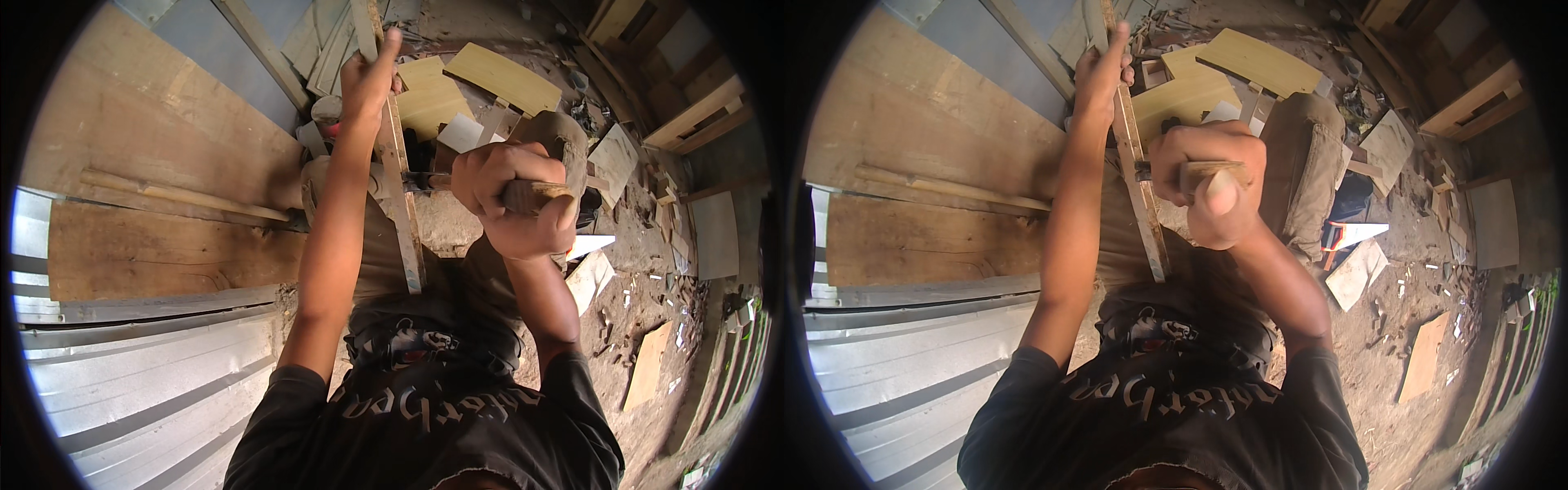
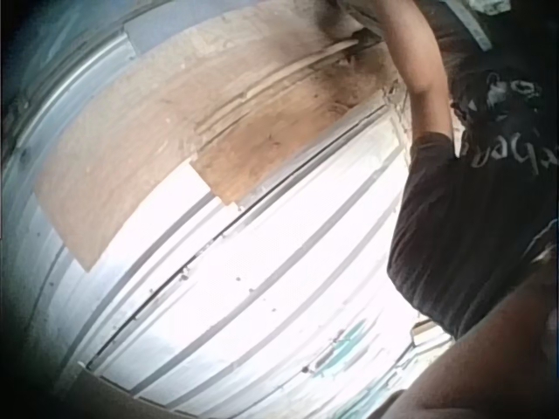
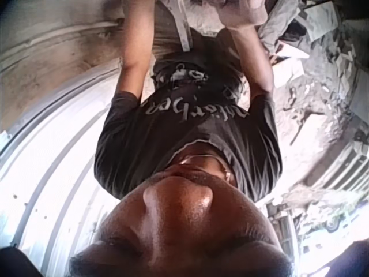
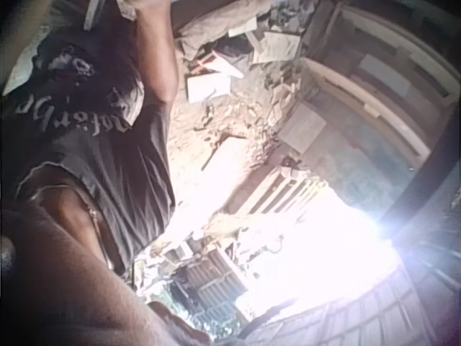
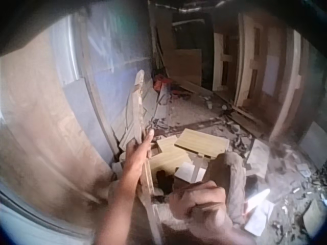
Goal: The person uses a hammer to repeatedly strike and break apart a long wooden plank while sitting on the floor. They then switch to a hand saw to cut the plank into smaller pieces.
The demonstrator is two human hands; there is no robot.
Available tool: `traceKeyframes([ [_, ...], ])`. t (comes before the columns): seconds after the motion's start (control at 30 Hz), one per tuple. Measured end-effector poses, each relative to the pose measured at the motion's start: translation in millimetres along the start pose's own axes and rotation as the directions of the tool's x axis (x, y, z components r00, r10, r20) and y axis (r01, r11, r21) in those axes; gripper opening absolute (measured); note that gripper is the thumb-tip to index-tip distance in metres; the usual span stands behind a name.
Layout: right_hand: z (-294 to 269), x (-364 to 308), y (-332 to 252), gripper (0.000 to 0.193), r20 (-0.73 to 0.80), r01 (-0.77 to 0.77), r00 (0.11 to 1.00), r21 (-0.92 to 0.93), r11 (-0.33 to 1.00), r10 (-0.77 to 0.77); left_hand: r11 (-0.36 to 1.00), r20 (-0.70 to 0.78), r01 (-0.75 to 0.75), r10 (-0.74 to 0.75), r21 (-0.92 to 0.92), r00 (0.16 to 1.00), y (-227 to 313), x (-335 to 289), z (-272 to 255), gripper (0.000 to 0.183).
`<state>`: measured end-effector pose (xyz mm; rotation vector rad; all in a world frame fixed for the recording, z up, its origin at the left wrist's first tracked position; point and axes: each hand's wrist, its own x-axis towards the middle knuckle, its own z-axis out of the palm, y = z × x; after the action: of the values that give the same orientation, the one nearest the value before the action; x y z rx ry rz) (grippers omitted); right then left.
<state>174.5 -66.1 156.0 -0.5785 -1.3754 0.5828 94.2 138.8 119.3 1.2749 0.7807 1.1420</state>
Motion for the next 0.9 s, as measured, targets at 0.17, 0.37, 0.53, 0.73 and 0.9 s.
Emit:
traceKeyframes([
  [0.17,4,-13,2,0.068,-0.125,-0.017,0.992,0.122,0.992,0.032,1.000,0.013,0.006,-0.006,0.002,1.000,-11,3,-9,0.035],
  [0.37,-11,-23,2,0.063,-0.071,-0.034,0.996,0.169,0.985,0.047,0.996,0.052,0.028,-0.023,-0.086,0.998,-13,5,-9,0.030],
  [0.53,-17,-26,6,0.061,-0.056,-0.014,0.998,0.254,0.967,0.029,0.986,0.094,0.075,-0.061,-0.151,0.994,-6,3,-11,0.026],
  [0.73,-24,-30,10,0.062,-0.260,0.029,0.961,0.450,0.893,0.099,0.925,0.249,0.025,0.076,-0.379,0.966,-8,8,-24,0.023],
  [0.9,-56,-34,32,0.058,-0.327,0.093,0.935,0.600,0.794,0.137,0.942,0.277,-0.014,0.113,-0.335,0.954,2,1,-29,0.021],
])
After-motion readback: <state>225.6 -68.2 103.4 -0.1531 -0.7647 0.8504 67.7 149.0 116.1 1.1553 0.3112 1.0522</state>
